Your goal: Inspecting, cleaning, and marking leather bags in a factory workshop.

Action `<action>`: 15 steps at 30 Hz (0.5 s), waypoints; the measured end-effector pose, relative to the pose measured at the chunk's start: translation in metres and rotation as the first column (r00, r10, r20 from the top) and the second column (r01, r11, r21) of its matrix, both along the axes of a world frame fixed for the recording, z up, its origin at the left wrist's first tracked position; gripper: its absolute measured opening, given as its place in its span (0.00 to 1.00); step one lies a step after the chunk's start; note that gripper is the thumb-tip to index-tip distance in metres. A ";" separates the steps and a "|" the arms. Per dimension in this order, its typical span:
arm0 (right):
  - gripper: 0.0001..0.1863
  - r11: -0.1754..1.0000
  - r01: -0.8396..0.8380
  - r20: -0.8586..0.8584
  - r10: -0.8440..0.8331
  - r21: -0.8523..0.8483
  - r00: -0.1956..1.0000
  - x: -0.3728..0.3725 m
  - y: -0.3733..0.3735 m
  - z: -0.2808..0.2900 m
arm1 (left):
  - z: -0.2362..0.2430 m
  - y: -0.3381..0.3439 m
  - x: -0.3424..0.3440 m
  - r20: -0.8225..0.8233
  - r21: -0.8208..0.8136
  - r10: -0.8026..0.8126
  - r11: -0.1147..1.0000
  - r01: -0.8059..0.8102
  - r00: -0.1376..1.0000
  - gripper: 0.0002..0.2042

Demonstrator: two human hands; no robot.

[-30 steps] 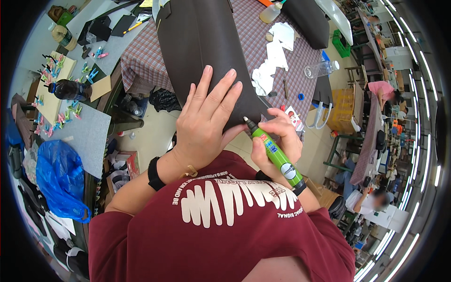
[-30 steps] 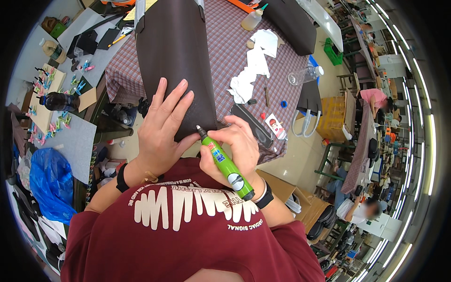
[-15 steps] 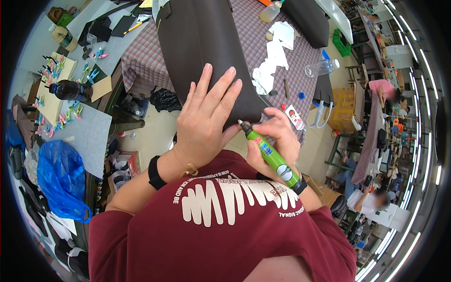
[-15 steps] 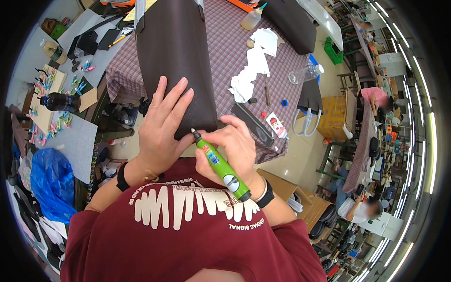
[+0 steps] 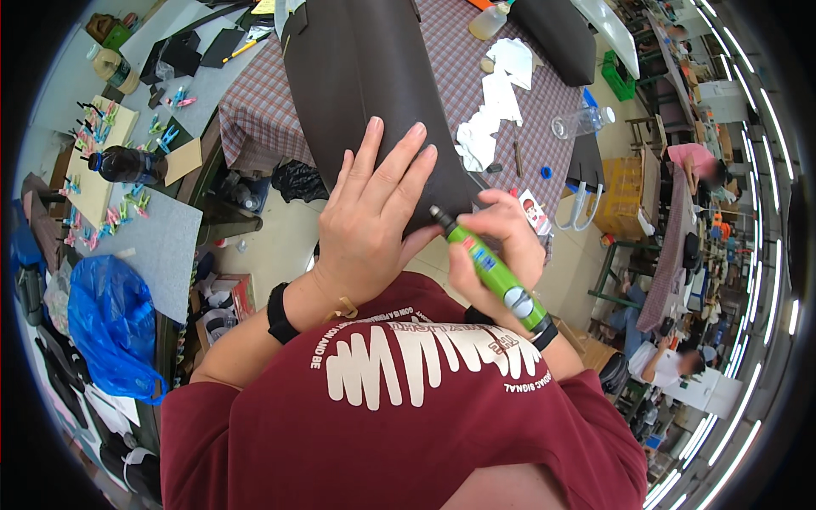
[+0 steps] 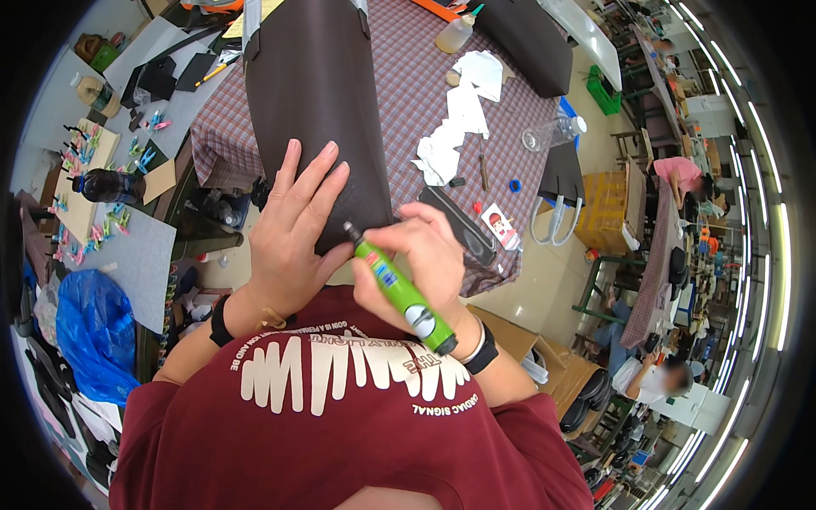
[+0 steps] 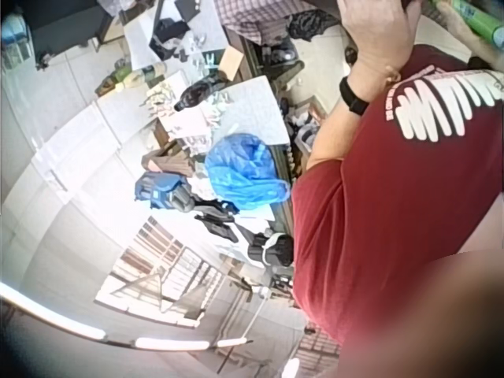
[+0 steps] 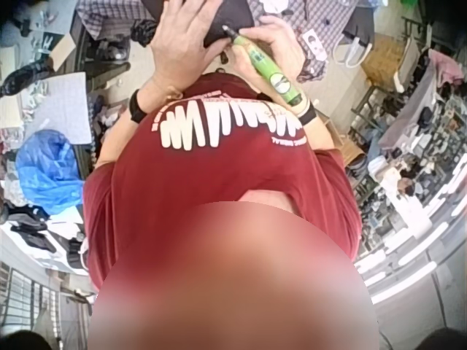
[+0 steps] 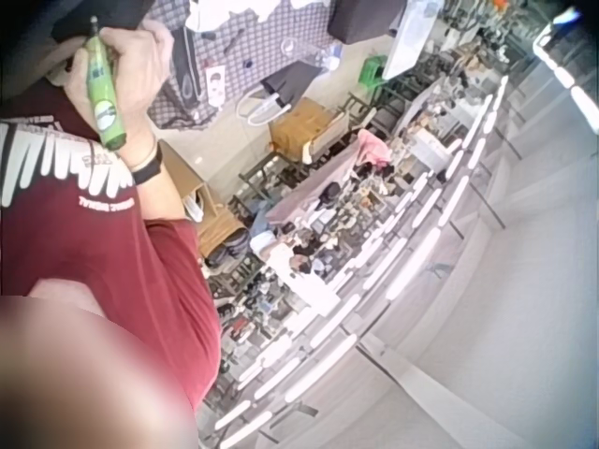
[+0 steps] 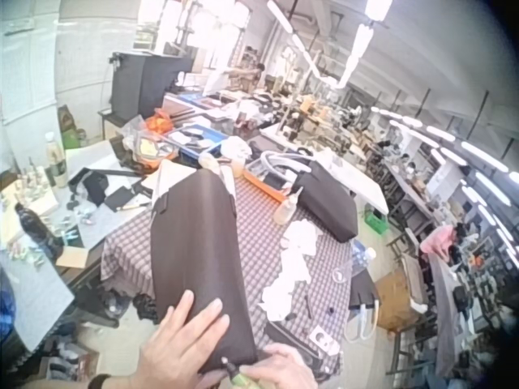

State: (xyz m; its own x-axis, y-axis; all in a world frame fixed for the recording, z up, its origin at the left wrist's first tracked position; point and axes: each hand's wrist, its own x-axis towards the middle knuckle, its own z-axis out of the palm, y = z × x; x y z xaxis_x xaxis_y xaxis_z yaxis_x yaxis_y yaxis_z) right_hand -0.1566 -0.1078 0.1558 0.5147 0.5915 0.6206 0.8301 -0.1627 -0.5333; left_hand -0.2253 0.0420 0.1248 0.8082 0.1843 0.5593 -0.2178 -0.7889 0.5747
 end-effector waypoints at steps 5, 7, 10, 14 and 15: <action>0.14 1.000 0.002 -0.014 -0.003 -0.030 1.000 -0.001 -0.001 0.001 | 0.001 0.000 0.000 -0.004 -0.003 0.005 1.000 -0.005 1.000 0.37; 0.14 0.998 -0.057 -0.025 0.056 -0.027 0.998 -0.001 -0.002 0.000 | -0.001 0.001 0.000 0.001 0.038 0.009 0.999 -0.009 1.000 0.37; 0.14 0.999 -0.051 -0.022 0.051 -0.010 0.998 -0.002 -0.003 -0.001 | 0.000 0.001 -0.001 -0.012 0.004 0.005 1.000 -0.005 1.000 0.36; 0.14 0.998 -0.064 0.026 0.064 0.007 0.998 -0.003 -0.005 -0.002 | 0.000 0.000 0.000 -0.005 0.016 0.004 1.000 -0.004 1.000 0.37; 0.14 0.998 -0.057 0.011 0.057 -0.027 0.998 -0.002 -0.009 -0.004 | 0.001 0.000 0.000 -0.011 0.009 0.005 1.000 -0.005 1.000 0.36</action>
State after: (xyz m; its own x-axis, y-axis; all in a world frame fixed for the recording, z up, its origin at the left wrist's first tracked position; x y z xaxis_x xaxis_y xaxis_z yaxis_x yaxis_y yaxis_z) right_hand -0.1581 -0.1165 0.1519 0.4729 0.6362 0.6097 0.8444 -0.1295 -0.5198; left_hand -0.2254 0.0423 0.1253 0.8134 0.1835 0.5520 -0.2075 -0.7950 0.5700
